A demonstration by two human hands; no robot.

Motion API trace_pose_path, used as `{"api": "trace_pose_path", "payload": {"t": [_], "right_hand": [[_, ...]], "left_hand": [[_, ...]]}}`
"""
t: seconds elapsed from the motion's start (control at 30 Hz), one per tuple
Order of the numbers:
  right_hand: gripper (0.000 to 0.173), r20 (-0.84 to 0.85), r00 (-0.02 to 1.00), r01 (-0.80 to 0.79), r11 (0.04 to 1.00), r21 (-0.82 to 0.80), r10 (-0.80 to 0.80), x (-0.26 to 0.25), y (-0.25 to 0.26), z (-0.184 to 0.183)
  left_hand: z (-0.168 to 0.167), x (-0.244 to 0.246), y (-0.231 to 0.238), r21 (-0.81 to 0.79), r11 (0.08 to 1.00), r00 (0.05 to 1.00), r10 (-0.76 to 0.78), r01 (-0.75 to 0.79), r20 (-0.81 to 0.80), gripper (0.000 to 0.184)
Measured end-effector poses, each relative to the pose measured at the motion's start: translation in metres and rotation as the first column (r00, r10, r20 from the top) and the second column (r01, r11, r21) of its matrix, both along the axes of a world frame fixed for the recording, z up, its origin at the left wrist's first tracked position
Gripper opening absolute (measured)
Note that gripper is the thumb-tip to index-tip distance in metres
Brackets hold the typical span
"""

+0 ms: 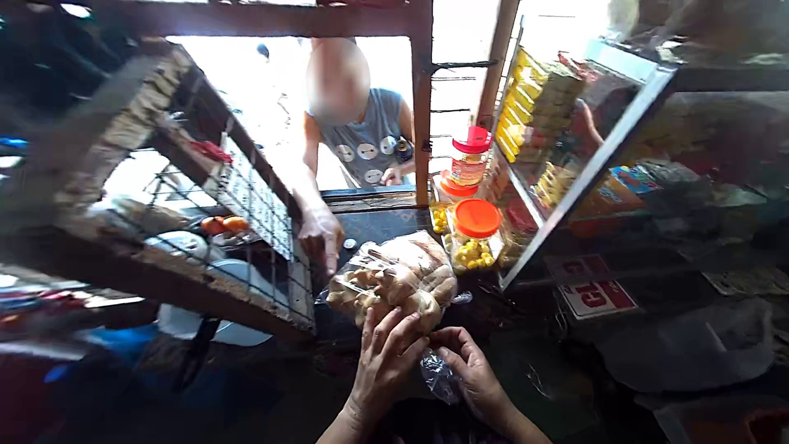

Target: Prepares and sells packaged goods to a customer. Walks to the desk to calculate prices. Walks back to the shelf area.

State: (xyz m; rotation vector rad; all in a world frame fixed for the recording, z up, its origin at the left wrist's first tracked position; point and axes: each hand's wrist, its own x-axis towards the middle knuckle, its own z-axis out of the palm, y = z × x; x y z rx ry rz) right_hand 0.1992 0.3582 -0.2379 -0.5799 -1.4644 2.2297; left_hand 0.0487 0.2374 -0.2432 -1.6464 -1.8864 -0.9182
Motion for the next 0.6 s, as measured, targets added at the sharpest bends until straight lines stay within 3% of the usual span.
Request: {"api": "trace_pose_path", "payload": {"t": [0.1, 0.3, 0.47, 0.53, 0.6], "right_hand": [[0.039, 0.002, 0.993, -0.117, 0.978, -0.174, 0.119, -0.005, 0.004, -0.007], [0.050, -0.198, 0.926, -0.377, 0.835, -0.400, 0.323, -0.022, 0.013, -0.013], [0.064, -0.026, 0.949, -0.307, 0.898, -0.316, 0.315, -0.031, 0.004, -0.021], [0.058, -0.039, 0.964, -0.264, 0.920, -0.288, 0.264, -0.029, -0.004, -0.020], [0.052, -0.065, 0.974, -0.226, 0.941, -0.253, 0.216, -0.031, -0.013, -0.013]], "left_hand": [[0.005, 0.002, -0.005, -0.021, 1.000, 1.000, 0.009, -0.009, 0.005, 0.011], [0.007, 0.011, -0.017, -0.079, 0.997, 1.000, -0.001, 0.000, -0.014, 0.011], [-0.007, 0.022, -0.034, -0.119, 0.993, 0.999, 0.002, -0.006, -0.033, 0.012], [-0.010, 0.029, -0.040, -0.076, 0.997, 0.999, 0.029, -0.031, -0.025, 0.011], [-0.014, 0.032, -0.044, 0.022, 0.999, 0.998, 0.025, -0.026, 0.059, 0.024]]}}
